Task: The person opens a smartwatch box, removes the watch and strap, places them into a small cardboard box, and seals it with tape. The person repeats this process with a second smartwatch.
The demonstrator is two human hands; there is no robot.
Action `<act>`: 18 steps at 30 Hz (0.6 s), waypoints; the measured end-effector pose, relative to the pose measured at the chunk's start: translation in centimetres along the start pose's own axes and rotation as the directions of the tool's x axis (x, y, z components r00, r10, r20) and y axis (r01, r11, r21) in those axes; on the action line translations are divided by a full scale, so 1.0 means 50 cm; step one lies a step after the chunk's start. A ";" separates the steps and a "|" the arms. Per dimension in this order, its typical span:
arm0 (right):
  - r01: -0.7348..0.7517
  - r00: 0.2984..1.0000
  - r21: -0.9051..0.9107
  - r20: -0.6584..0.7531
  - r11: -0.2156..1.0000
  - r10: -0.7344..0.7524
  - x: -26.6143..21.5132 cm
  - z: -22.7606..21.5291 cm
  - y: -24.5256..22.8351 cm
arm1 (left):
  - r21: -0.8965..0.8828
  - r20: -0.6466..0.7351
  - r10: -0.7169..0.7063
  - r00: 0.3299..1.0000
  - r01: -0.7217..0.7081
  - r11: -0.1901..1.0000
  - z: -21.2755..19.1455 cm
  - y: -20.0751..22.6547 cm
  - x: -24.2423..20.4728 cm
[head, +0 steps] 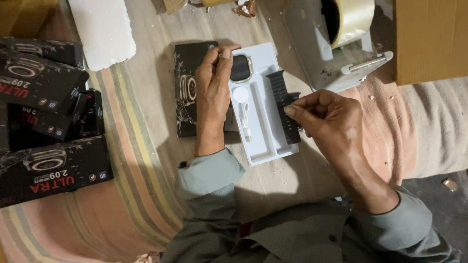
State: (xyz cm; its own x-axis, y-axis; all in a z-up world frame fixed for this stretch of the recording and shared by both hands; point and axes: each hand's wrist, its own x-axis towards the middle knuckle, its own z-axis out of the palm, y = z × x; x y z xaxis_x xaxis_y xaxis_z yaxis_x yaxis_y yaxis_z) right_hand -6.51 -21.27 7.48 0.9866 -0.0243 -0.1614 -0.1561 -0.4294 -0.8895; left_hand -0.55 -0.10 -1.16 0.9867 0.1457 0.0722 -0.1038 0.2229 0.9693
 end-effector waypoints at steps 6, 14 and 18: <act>0.150 0.989 -0.247 0.030 0.957 -0.147 -0.001 0.018 0.022 | 0.041 0.003 -0.011 1.000 0.010 0.999 0.002 -0.011 0.001; 0.281 0.952 -0.340 -0.020 0.898 -0.305 0.011 -0.015 0.081 | 0.091 -0.063 0.002 0.998 0.004 0.996 -0.059 -0.028 0.020; 0.258 0.959 -0.337 -0.025 0.905 -0.283 0.009 -0.069 0.119 | 0.054 -0.213 0.013 0.977 -0.002 0.999 -0.097 -0.035 0.029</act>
State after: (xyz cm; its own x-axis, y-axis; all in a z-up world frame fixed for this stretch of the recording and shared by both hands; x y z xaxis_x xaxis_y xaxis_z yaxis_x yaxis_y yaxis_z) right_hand -6.83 -26.98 3.58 0.9913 0.0755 0.1077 0.1297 -0.6992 -0.7031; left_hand 0.45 4.41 -3.91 0.9360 0.3504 0.0336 -0.0990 0.1705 0.9804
